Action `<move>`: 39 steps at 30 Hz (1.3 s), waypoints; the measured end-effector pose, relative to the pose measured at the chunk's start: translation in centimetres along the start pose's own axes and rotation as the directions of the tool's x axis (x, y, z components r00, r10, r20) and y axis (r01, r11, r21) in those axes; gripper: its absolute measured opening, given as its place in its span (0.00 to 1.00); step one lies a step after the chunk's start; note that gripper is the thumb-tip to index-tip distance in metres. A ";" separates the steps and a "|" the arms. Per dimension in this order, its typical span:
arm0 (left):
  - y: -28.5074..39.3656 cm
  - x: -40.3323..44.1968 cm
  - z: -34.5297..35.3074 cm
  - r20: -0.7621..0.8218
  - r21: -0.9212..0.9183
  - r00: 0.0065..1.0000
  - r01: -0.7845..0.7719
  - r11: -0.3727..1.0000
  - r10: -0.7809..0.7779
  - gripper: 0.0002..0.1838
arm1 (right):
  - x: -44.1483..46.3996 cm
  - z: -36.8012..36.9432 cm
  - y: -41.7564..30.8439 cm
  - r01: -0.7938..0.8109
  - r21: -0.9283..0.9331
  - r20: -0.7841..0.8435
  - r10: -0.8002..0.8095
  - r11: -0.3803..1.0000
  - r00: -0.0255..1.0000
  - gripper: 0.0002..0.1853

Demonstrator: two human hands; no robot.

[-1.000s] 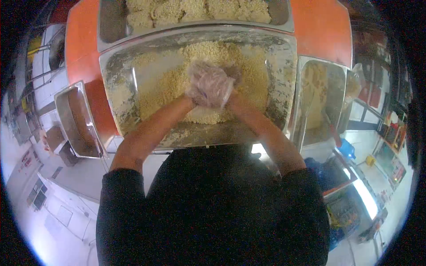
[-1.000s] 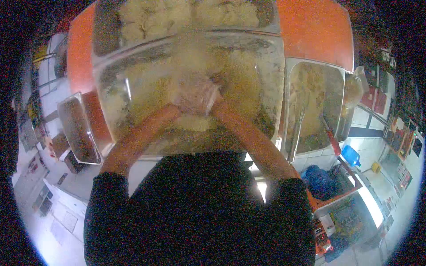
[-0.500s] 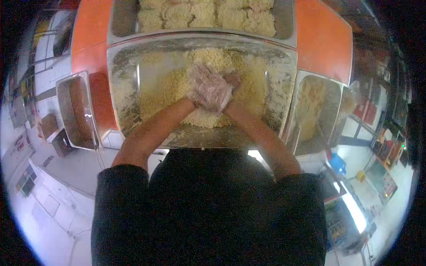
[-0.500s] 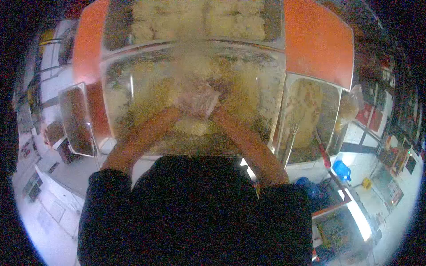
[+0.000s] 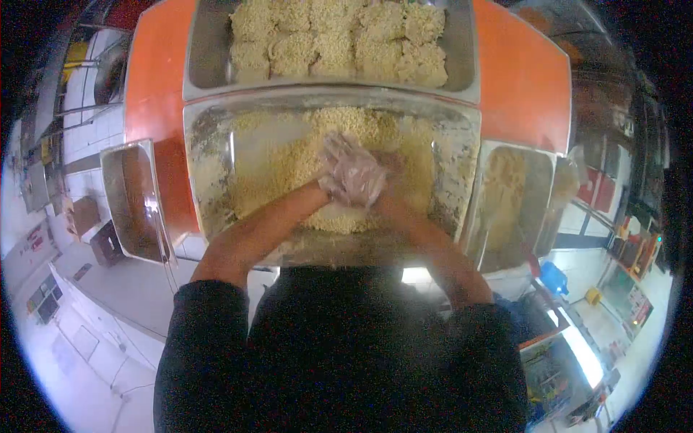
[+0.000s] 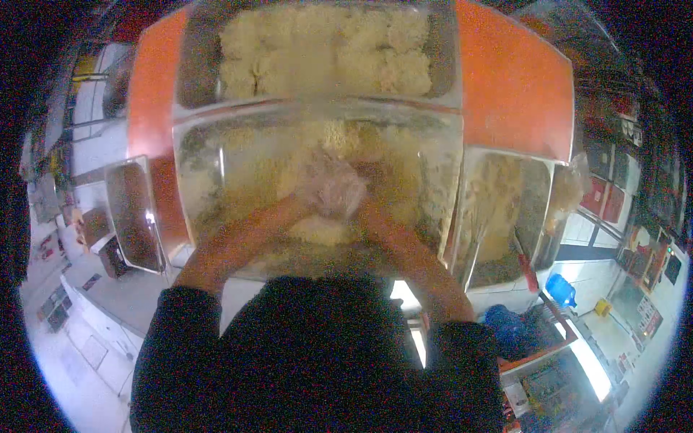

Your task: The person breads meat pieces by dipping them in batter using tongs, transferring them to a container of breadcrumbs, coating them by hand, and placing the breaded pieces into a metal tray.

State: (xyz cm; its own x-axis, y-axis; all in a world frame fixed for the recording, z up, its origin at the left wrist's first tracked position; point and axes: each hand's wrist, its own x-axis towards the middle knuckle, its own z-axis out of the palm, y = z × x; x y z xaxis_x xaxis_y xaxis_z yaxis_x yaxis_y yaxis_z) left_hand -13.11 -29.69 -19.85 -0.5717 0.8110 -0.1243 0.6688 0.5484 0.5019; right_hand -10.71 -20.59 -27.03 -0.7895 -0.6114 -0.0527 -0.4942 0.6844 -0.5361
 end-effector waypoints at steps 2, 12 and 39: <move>-0.4 0.6 0.1 0.007 -0.011 1.000 -0.009 1.000 0.009 0.22 | 0.5 -6.5 -2.2 0.139 0.094 0.069 -0.146 0.986 0.987 0.33; -1.4 -2.5 -0.7 0.010 -0.061 1.000 0.008 0.998 -0.007 0.20 | 2.6 -5.1 -5.5 0.200 -0.298 0.385 -0.075 0.934 0.920 0.36; -7.0 -12.9 3.9 -0.105 -0.155 0.912 0.379 0.912 -0.397 0.27 | -8.4 -2.9 0.3 -0.349 0.195 -0.280 0.393 0.917 0.876 0.16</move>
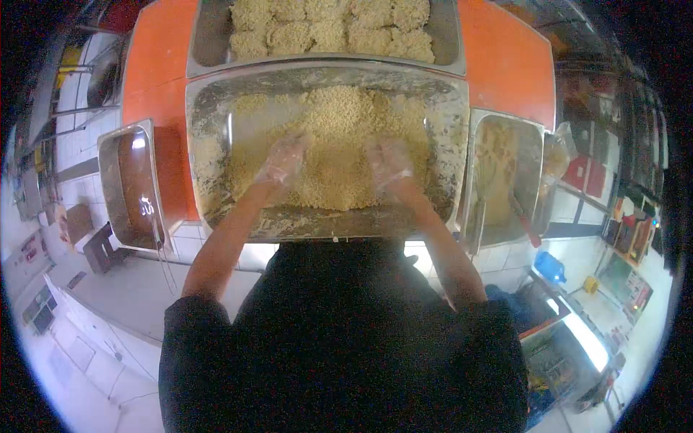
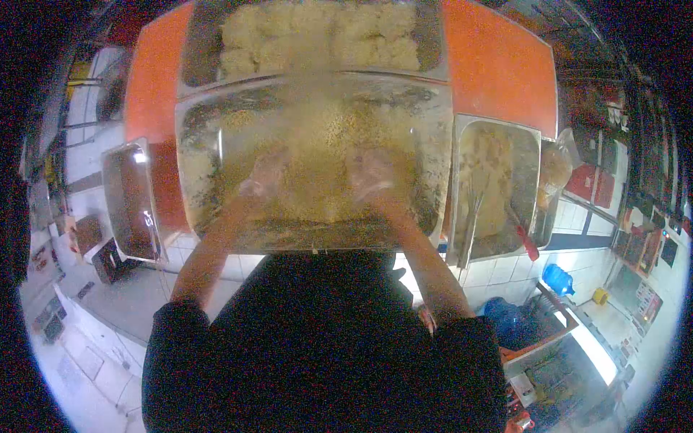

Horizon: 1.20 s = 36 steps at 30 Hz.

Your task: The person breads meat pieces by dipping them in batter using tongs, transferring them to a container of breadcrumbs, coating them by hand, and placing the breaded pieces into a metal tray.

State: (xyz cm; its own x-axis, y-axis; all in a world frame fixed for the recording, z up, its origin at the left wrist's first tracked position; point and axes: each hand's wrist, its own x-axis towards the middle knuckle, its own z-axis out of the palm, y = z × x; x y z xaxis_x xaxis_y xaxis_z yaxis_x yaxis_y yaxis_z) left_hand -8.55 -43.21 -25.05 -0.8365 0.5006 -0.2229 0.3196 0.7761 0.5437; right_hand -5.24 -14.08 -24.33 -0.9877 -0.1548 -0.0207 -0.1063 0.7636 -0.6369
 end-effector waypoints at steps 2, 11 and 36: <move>0.2 0.4 -1.2 0.149 -0.014 0.989 0.027 1.000 -0.025 0.28 | 1.3 -2.3 -3.4 -0.005 -0.153 -0.013 0.003 0.988 1.000 0.18; 8.4 -0.3 -9.5 0.273 -0.660 0.926 0.378 0.649 -0.262 0.28 | 1.8 -5.3 -5.1 0.011 -0.279 0.107 0.020 0.960 0.994 0.15; -5.3 -2.3 -0.8 -0.086 -0.617 0.980 -0.195 0.763 0.181 0.25 | 6.0 -2.8 -7.5 0.030 -0.127 0.820 0.088 0.991 0.565 0.43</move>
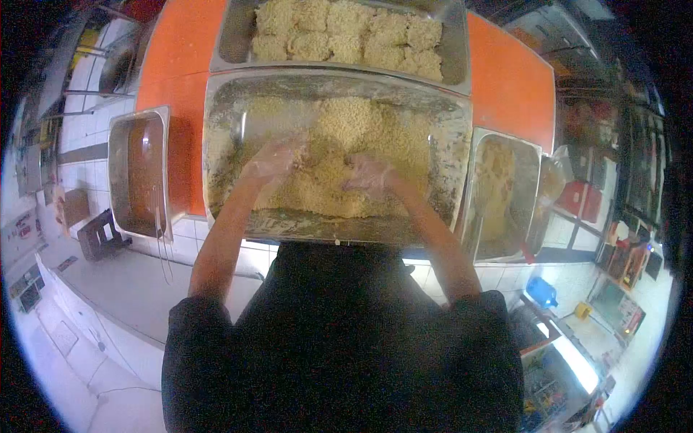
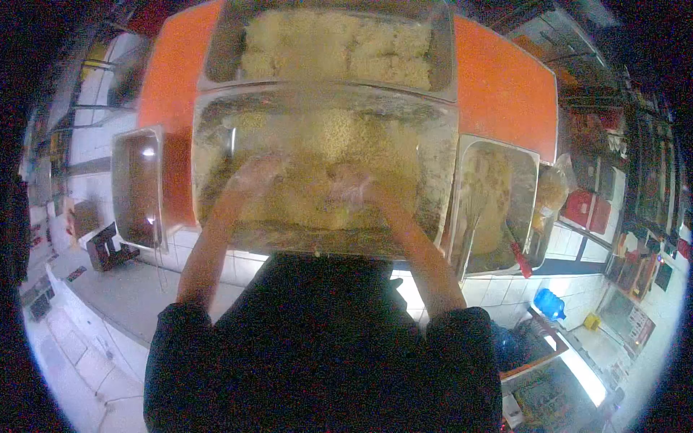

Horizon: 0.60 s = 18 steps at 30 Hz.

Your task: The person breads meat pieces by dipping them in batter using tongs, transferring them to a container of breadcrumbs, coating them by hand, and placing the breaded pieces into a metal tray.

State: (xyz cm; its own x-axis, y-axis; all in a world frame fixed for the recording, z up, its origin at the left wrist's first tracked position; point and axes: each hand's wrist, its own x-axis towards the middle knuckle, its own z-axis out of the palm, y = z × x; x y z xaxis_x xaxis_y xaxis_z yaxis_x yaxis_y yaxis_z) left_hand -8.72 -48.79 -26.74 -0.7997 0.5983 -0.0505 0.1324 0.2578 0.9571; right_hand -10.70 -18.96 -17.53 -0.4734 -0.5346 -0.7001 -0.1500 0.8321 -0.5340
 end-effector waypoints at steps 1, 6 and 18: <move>0.8 -0.3 -0.2 -0.018 -0.122 0.999 -0.045 0.991 0.043 0.25 | -0.1 0.0 0.5 -0.044 0.036 0.008 0.043 0.998 0.999 0.42; 13.5 -1.4 -0.9 0.014 0.828 0.997 0.032 0.560 -0.077 0.26 | -2.5 1.5 -0.1 0.061 -0.110 -0.443 -0.104 0.992 0.891 0.35; 18.6 0.4 2.8 0.397 0.776 0.768 0.011 0.631 -0.502 0.22 | -7.2 7.6 4.2 -0.081 -0.593 -0.348 -0.165 0.801 0.923 0.16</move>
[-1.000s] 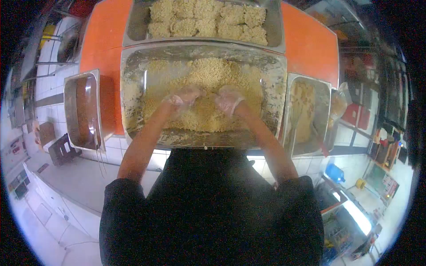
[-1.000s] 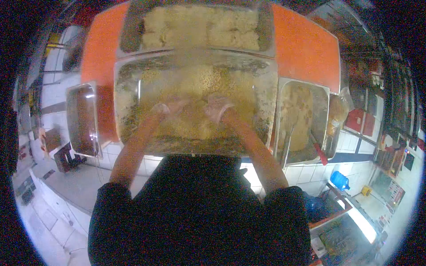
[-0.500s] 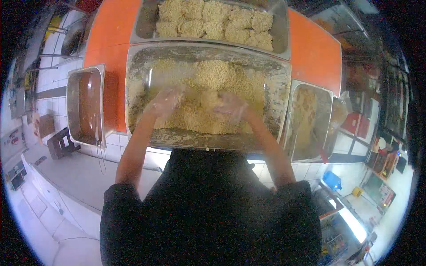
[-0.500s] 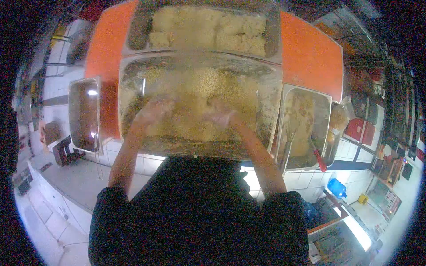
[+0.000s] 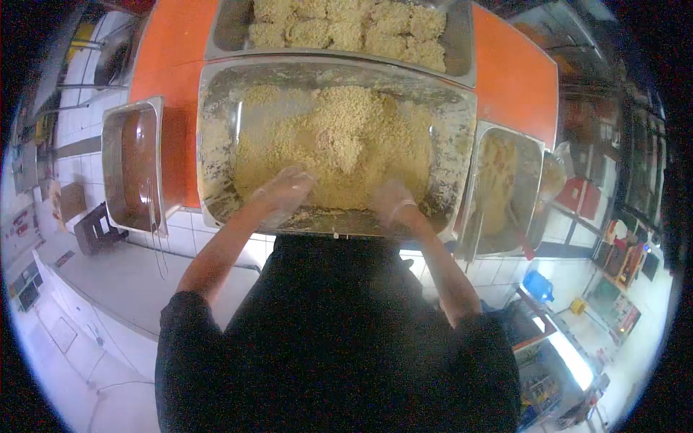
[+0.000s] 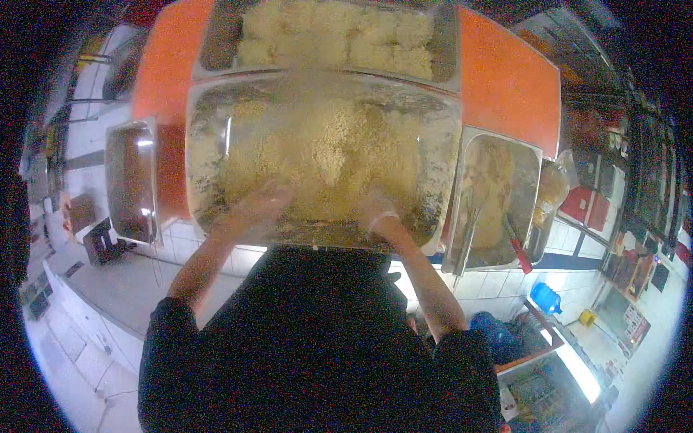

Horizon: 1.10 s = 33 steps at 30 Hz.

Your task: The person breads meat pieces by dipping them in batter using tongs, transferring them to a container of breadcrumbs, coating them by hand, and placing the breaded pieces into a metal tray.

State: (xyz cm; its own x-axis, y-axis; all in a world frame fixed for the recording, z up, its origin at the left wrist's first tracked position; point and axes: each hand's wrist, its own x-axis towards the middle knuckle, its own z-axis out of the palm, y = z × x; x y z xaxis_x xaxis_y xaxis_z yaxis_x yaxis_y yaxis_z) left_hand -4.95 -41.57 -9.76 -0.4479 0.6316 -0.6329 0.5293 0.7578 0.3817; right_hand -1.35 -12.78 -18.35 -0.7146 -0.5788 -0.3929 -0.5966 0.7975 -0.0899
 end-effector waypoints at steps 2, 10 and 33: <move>1.8 -0.4 -2.2 -0.067 -0.422 0.993 0.058 0.905 -0.096 0.22 | 0.1 -1.0 -0.7 0.057 0.058 0.062 -0.061 0.997 0.996 0.16; -6.2 5.3 10.2 -0.491 -0.082 0.867 0.051 0.995 -0.085 0.21 | 3.3 0.1 0.2 0.186 0.778 -0.369 0.197 0.601 0.909 0.15; 1.0 13.5 1.0 -0.743 -0.040 0.661 -0.203 0.978 0.106 0.26 | 8.9 -7.8 -1.4 -0.139 0.564 -0.431 0.434 0.814 0.791 0.26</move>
State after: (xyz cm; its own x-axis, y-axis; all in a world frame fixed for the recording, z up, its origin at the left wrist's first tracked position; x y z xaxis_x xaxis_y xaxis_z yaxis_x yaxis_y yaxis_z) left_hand -9.75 -32.42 -18.56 -0.7750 0.6200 0.1223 0.5795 0.6201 0.5289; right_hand -9.73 -20.40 -14.54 -0.9817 -0.1852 0.0447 -0.1800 0.8254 -0.5351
